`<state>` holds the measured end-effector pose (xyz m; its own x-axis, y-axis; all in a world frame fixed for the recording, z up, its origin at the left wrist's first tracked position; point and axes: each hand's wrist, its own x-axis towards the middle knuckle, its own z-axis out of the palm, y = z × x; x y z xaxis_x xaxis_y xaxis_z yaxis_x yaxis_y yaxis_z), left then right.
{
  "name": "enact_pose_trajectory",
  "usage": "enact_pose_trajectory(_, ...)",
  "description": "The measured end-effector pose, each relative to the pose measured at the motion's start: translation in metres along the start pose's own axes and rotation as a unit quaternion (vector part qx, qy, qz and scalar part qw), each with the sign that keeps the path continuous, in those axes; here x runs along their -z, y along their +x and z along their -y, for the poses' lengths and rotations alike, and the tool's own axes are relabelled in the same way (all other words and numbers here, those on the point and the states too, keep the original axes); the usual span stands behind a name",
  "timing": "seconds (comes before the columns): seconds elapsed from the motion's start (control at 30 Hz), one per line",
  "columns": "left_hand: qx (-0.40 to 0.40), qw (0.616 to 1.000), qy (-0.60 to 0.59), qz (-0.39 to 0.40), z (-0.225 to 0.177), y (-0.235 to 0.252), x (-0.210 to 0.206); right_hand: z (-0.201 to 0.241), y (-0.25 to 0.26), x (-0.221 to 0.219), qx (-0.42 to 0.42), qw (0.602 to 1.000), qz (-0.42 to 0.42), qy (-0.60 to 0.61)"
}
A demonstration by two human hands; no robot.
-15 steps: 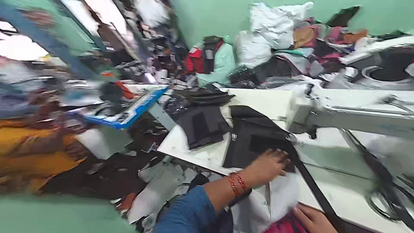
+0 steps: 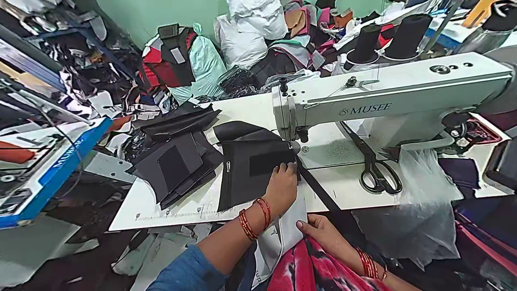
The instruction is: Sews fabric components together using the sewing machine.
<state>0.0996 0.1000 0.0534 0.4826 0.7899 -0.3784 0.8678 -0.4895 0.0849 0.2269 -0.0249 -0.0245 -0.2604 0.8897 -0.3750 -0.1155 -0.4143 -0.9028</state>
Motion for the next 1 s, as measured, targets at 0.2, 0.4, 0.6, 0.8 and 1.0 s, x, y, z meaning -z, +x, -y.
enact_pose_trajectory(0.2, -0.018, 0.993, -0.008, -0.115, 0.004, 0.003, -0.023, -0.003, 0.002, 0.003, 0.006, 1.0, 0.013, -0.017)
enact_pose_trajectory(0.4, -0.022, 0.987, -0.016, -0.158, 0.005, 0.003, -0.029, -0.005, 0.004, 0.005, 0.014, 0.999, 0.018, -0.03)
enact_pose_trajectory(0.6, -0.024, 0.991, -0.026, -0.128, 0.004, 0.003, -0.024, -0.004, 0.004, 0.006, 0.017, 0.998, 0.021, -0.049)
enact_pose_trajectory(0.8, 0.005, 0.998, -0.037, -0.055, -0.001, -0.005, -0.01, -0.001, 0.003, 0.004, 0.055, 0.992, 0.016, -0.115)
enact_pose_trajectory(1.0, 0.072, 0.989, -0.098, 0.08, -0.025, 0.002, 0.016, 0.03, -0.007, -0.002, 0.097, 0.934, -0.003, -0.343)
